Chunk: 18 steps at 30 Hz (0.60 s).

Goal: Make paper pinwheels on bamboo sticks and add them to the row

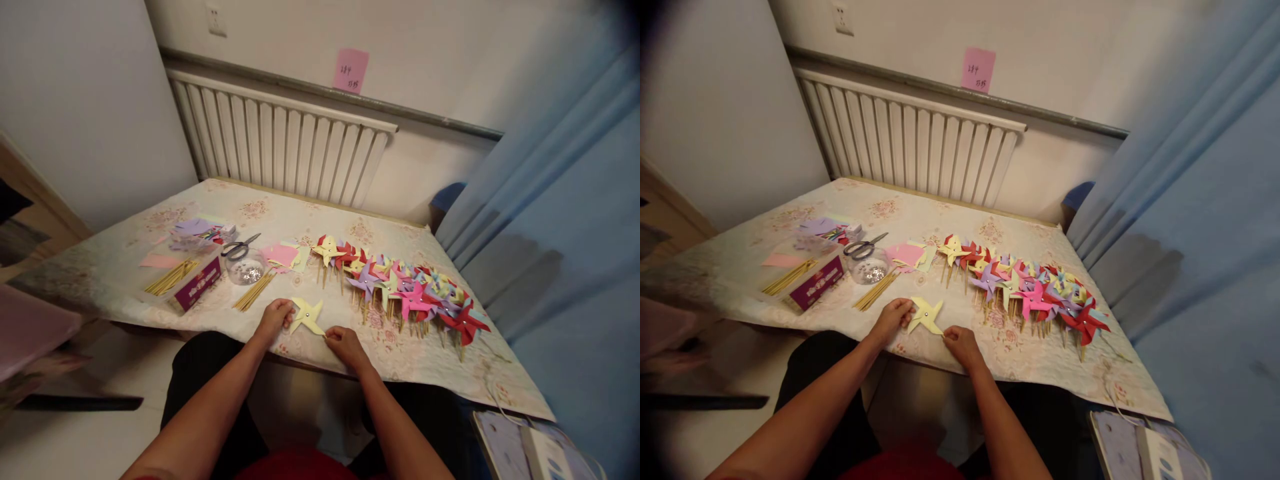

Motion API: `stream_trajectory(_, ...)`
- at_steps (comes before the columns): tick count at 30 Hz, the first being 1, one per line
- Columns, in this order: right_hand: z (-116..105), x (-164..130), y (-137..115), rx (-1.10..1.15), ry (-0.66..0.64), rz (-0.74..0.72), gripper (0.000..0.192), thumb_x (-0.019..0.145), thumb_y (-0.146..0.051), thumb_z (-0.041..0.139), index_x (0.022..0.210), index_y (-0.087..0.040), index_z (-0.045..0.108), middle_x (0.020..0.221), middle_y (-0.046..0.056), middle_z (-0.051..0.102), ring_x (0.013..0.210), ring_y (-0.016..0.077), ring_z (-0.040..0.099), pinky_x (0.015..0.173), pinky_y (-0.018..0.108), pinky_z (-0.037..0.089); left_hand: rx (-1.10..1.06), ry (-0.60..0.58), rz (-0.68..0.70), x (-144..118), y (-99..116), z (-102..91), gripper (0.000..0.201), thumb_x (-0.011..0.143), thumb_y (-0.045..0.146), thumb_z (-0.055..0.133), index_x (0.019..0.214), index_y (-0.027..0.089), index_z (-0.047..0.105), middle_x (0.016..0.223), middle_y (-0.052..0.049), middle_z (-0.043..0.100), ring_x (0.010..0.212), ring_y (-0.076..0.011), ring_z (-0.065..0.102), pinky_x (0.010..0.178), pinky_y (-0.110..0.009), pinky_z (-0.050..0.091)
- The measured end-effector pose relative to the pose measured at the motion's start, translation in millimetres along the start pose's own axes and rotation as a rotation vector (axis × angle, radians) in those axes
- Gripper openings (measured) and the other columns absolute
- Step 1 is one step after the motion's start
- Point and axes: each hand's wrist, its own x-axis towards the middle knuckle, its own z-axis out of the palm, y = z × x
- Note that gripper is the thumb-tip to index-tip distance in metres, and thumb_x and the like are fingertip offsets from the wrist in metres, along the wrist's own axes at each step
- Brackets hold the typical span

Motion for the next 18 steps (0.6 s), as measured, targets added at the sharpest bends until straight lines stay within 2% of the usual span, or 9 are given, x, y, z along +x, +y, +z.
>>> stream_trajectory(11,-3.0,-1.0,-5.6,-0.008,-0.056,0.010,0.017,0.070,-0.022,0.057,0.074,-0.017,0.073,0.062,-0.001,0.064,0.059,0.0135,0.054,0.057,0.022,0.037,0.018,0.023,-0.002,-2.9,8.0,7.1,0.028,0.073,0.044,0.059,0.069,0.017,0.052,0.041,0.006,0.046,0.034,-0.0060,0.033,0.039,-0.020,0.020)
stream_trajectory(18,-3.5,-0.8,-6.3,-0.024,-0.052,0.004,0.017,0.069,-0.020,0.056,0.073,-0.016,0.073,0.061,-0.002,0.063,0.059,0.0128,0.053,0.057,0.022,0.036,0.050,0.042,-0.007,-1.1,5.4,7.5,0.023,0.075,0.039,0.054,0.068,0.018,0.052,0.041,0.005,0.046,0.034,-0.0065,0.033,0.040,-0.021,0.020)
